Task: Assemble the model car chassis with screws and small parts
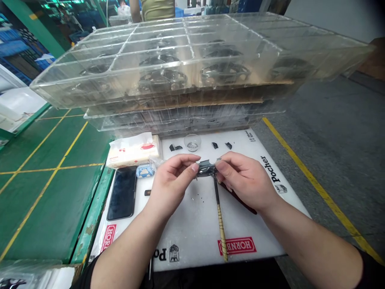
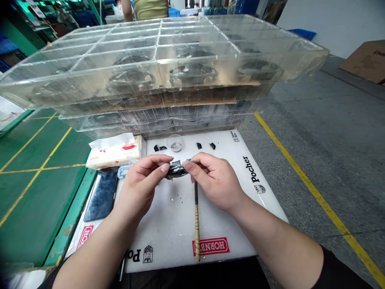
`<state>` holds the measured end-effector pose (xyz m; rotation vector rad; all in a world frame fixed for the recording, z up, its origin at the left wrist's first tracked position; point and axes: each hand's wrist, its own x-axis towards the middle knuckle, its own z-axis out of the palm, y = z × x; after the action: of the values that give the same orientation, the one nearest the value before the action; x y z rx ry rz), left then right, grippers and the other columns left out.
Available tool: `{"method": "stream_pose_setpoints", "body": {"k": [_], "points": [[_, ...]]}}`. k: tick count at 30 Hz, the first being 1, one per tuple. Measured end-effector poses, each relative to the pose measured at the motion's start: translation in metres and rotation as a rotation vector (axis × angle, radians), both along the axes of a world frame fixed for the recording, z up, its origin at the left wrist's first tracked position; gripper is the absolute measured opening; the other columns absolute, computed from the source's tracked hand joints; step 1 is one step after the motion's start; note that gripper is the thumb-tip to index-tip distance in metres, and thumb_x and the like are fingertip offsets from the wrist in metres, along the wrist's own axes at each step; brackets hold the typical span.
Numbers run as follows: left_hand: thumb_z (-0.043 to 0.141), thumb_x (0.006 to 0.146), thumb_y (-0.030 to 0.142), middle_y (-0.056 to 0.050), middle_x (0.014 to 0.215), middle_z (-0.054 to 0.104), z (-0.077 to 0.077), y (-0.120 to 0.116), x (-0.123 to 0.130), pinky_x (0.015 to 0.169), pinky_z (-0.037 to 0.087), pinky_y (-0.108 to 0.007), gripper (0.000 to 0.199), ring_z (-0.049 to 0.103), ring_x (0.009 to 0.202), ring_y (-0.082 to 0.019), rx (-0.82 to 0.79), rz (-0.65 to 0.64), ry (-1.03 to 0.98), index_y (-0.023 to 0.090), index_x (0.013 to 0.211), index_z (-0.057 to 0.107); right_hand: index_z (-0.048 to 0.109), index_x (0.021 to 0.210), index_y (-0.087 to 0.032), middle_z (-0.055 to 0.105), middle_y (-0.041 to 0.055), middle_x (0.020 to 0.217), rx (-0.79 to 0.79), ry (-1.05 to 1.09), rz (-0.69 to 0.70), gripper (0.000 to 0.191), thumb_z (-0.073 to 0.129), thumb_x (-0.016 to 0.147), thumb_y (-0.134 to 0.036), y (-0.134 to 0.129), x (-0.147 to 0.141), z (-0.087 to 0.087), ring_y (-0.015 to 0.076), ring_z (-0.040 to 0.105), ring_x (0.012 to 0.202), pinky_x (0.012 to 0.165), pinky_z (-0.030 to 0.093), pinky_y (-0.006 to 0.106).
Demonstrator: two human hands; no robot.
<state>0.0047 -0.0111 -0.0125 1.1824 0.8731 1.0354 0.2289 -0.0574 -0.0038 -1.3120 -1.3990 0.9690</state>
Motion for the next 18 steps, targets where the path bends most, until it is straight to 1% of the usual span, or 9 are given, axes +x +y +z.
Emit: {"method": "stream_pose_setpoints", "body": {"k": [3,7,12,17,18], "points": [[0.099,0.097,0.039,-0.004,0.103,0.086,-0.0005,0.0003,-0.0008,0.085,0.062,-0.027,0.024,0.075,0.089,-0.015,-0.011,0.001,-0.004,0.026,0.116,0.093,0.079,0.087,-0.024,0.072,-0.0012,0.072,0.004,-0.001,0.014,0.054,0.082,0.108,-0.074,-0.0007,-0.0005,0.0005,0.0148,0.060,0.063,0.060,0.044,0.032],[0.099,0.097,0.038,-0.004,0.102,0.086,-0.0010,0.0006,-0.0012,0.085,0.061,-0.026,0.023,0.074,0.088,-0.014,-0.016,-0.009,-0.008,0.027,0.116,0.093,0.079,0.088,-0.024,0.071,-0.0010,0.072,0.007,0.005,0.014,0.053,0.082,0.108,-0.073,0.0001,-0.0005,0.0012,0.0149,0.059,0.062,0.060,0.044,0.032],[0.102,0.093,0.037,-0.005,0.100,0.085,-0.0002,0.0013,-0.0008,0.085,0.062,-0.028,0.027,0.075,0.089,-0.016,-0.030,-0.012,-0.025,0.024,0.115,0.093,0.080,0.093,-0.024,0.070,-0.0016,0.074,0.015,0.024,-0.009,0.049,0.083,0.108,-0.070,0.0014,-0.0006,0.0019,0.0144,0.057,0.062,0.060,0.045,0.032],[0.106,0.088,0.032,-0.003,0.098,0.083,-0.0005,0.0023,-0.0024,0.086,0.060,-0.024,0.031,0.073,0.090,-0.014,-0.039,-0.033,-0.054,0.025,0.115,0.093,0.079,0.099,-0.023,0.066,-0.0024,0.073,0.021,0.054,0.001,0.043,0.084,0.108,-0.065,0.0013,-0.0024,0.0047,0.0149,0.056,0.062,0.058,0.044,0.031],[0.108,0.086,0.032,-0.003,0.100,0.083,-0.0004,0.0024,-0.0029,0.086,0.060,-0.024,0.033,0.073,0.093,-0.014,-0.039,-0.034,-0.049,0.026,0.116,0.093,0.078,0.098,-0.023,0.065,-0.0026,0.073,0.027,0.059,0.004,0.042,0.083,0.109,-0.063,0.0014,-0.0024,0.0055,0.0151,0.055,0.062,0.058,0.044,0.031]]}}
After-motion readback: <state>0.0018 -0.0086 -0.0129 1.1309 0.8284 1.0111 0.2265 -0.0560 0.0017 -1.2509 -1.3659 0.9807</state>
